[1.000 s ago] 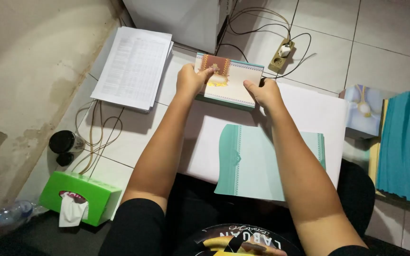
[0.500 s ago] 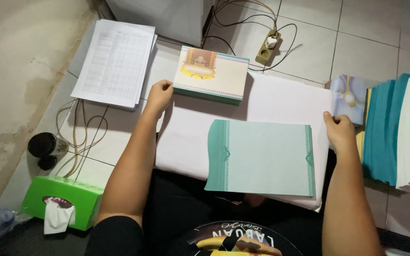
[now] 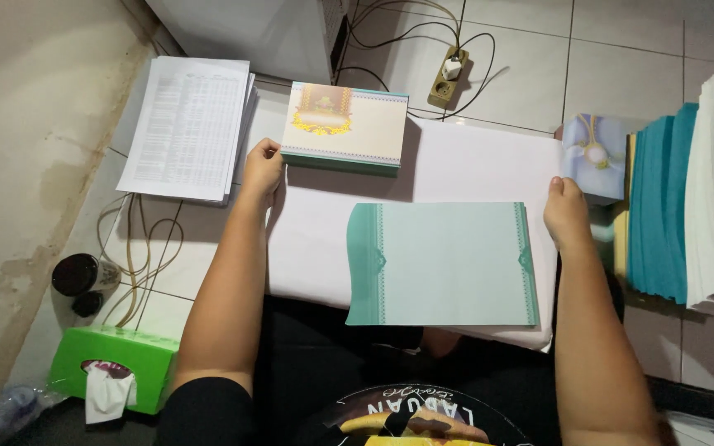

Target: Folding invitation cards and inserting them into envelopes for final assembly.

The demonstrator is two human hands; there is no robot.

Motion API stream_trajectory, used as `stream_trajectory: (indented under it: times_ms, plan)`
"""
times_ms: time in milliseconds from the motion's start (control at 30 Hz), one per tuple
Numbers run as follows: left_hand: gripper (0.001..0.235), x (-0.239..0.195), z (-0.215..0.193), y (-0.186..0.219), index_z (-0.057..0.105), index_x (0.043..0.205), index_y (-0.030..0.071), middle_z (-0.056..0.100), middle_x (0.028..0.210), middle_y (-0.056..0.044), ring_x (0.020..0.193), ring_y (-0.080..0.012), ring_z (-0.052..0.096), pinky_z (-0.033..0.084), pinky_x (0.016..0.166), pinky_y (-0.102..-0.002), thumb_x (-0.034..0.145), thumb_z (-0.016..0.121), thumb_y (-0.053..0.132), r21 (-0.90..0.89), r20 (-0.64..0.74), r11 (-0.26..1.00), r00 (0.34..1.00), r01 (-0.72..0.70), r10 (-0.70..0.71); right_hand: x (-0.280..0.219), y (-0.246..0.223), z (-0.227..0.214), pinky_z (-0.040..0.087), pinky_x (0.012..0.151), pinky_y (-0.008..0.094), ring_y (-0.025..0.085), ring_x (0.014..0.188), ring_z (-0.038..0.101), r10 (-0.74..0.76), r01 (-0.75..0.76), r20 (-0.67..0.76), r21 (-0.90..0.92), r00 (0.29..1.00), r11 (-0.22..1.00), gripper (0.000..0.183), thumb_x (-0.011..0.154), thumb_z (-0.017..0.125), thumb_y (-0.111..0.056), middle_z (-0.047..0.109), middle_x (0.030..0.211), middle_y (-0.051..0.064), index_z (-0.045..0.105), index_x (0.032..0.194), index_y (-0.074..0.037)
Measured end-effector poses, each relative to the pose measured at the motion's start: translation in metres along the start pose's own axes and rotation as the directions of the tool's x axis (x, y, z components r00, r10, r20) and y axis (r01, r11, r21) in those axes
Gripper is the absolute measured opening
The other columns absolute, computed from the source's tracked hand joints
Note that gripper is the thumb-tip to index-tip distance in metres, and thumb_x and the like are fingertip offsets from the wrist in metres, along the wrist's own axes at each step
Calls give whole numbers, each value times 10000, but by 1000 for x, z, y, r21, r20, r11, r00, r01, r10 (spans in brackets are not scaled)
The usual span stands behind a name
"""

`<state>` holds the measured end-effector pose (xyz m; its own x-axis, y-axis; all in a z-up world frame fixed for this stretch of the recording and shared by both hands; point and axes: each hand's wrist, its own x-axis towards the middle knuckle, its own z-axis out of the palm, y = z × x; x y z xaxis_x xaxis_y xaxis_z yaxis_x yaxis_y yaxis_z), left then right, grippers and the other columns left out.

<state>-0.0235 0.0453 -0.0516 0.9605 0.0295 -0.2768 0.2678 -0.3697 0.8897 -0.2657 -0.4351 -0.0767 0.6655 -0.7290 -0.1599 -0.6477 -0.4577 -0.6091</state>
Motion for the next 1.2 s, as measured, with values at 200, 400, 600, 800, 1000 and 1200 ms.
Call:
stream_trajectory:
  times_ms: [200, 400, 600, 800, 1000, 1200]
  plan:
    - [113, 1, -12, -48, 724, 871, 147, 638, 749, -42, 722, -162, 549, 501, 631, -314, 909, 691, 248, -3, 12, 997, 997, 76, -76, 1, -10, -5, 477, 903, 595, 502, 1166, 604, -47, 46, 53, 18, 997, 999, 463, 1180, 341, -336, 671, 1142, 284, 647, 1232, 8]
    - [258, -59, -14, 8, 649, 1188, 208, 711, 1102, -92, 957, -242, 687, 533, 813, -381, 935, 646, 160, 78, -156, 996, 986, -49, 61, 27, 19, 12, 475, 916, 589, 485, 1155, 611, -102, 101, 25, 26, 995, 995, 443, 1178, 344, -317, 672, 1151, 270, 646, 1227, 3]
    - [242, -226, 62, 52, 587, 1086, 63, 591, 1012, -129, 1003, -358, 589, 459, 916, -446, 887, 487, -33, -1, -93, 598, 596, -801, 798, -50, 7, -68, 500, 913, 555, 487, 1076, 625, -340, 332, -217, -76, 915, 940, 305, 1192, 513, -264, 656, 1115, 268, 638, 1228, 12]
    - [270, -276, 149, -2, 702, 1109, 118, 660, 1142, -136, 1088, -329, 638, 488, 868, -431, 841, 726, 147, 353, 387, 227, 363, -908, 848, -194, -36, -65, 569, 843, 538, 429, 1041, 668, -268, 273, 61, -322, 962, 907, 454, 1049, 569, -397, 664, 1071, 206, 671, 1273, -15]
    - [326, -279, 156, -21, 630, 1183, 151, 607, 1223, -111, 1120, -318, 570, 403, 870, -417, 871, 666, 241, 457, 366, 109, 298, -883, 882, -212, -5, -42, 549, 946, 547, 467, 1218, 568, -271, 295, 122, -278, 955, 914, 668, 993, 623, -413, 523, 1287, 250, 488, 1458, 47]
    - [304, -285, 145, -9, 705, 1166, 212, 612, 1308, -45, 1201, -296, 564, 410, 936, -418, 868, 725, 272, 394, 416, 337, 492, -855, 765, -251, -47, -89, 446, 1024, 582, 505, 1222, 552, -594, 593, 44, -166, 803, 788, 617, 1007, 611, -263, 533, 1332, 337, 474, 1458, 135]
